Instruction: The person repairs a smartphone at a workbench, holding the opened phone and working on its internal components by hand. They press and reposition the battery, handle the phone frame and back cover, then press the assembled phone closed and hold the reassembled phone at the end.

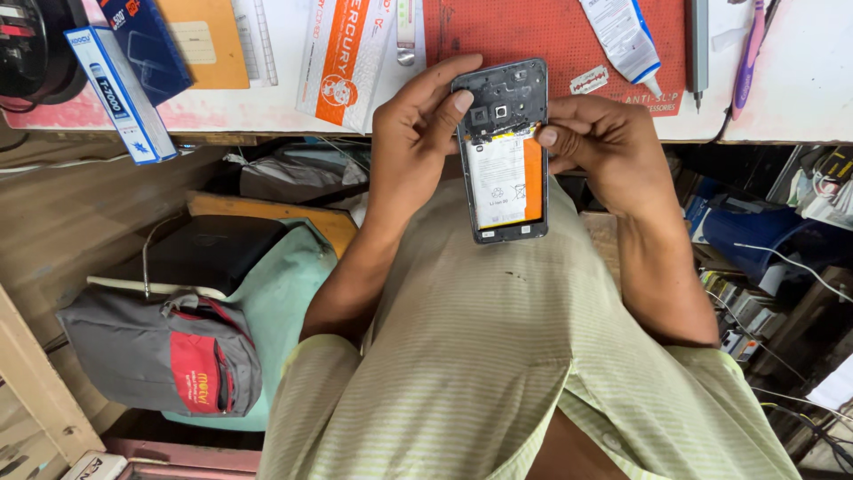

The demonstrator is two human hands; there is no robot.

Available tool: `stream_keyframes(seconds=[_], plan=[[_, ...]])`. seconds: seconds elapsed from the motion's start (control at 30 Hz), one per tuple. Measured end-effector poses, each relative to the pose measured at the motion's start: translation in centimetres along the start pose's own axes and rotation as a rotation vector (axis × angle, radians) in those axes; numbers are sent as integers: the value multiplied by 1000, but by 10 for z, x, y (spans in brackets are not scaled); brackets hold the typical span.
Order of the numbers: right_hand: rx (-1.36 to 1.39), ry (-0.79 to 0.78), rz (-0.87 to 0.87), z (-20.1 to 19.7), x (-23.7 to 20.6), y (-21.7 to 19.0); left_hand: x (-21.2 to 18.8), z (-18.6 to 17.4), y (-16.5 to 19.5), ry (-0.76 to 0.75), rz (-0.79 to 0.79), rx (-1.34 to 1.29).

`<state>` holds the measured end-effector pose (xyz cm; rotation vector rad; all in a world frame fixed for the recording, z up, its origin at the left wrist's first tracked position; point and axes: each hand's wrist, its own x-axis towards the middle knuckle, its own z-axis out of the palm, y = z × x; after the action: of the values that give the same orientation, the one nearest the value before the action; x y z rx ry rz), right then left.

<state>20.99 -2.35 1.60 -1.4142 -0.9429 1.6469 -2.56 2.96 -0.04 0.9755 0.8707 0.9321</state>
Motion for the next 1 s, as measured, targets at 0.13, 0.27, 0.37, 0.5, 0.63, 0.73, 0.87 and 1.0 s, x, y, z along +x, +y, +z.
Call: stream_keyframes(seconds=[0.13, 0.27, 0.37, 0.5, 0.63, 0.73, 0.87, 1.0], plan=[[-36, 28, -42, 1, 1, 1, 4, -1, -2, -4, 7, -60], [55, 5, -16, 3, 4, 5, 12, -8, -1, 30, -2, -90], [-6, 2, 9, 1, -3, 9, 17, -14, 0, 130, 91, -41], [35, -33, 16, 3, -11, 12, 19, -21, 1, 233, 88, -27], [-6, -2, -55, 10, -14, 11, 24, -22, 0, 213, 89, -52], [-35, 46, -68, 14, -14, 8, 27, -22, 0, 192, 84, -108], [-7, 33, -79, 14, -14, 3, 29, -22, 2, 195, 104, -112], [75, 42, -149, 15, -19, 3, 32, -22, 5, 238, 119, -119]])
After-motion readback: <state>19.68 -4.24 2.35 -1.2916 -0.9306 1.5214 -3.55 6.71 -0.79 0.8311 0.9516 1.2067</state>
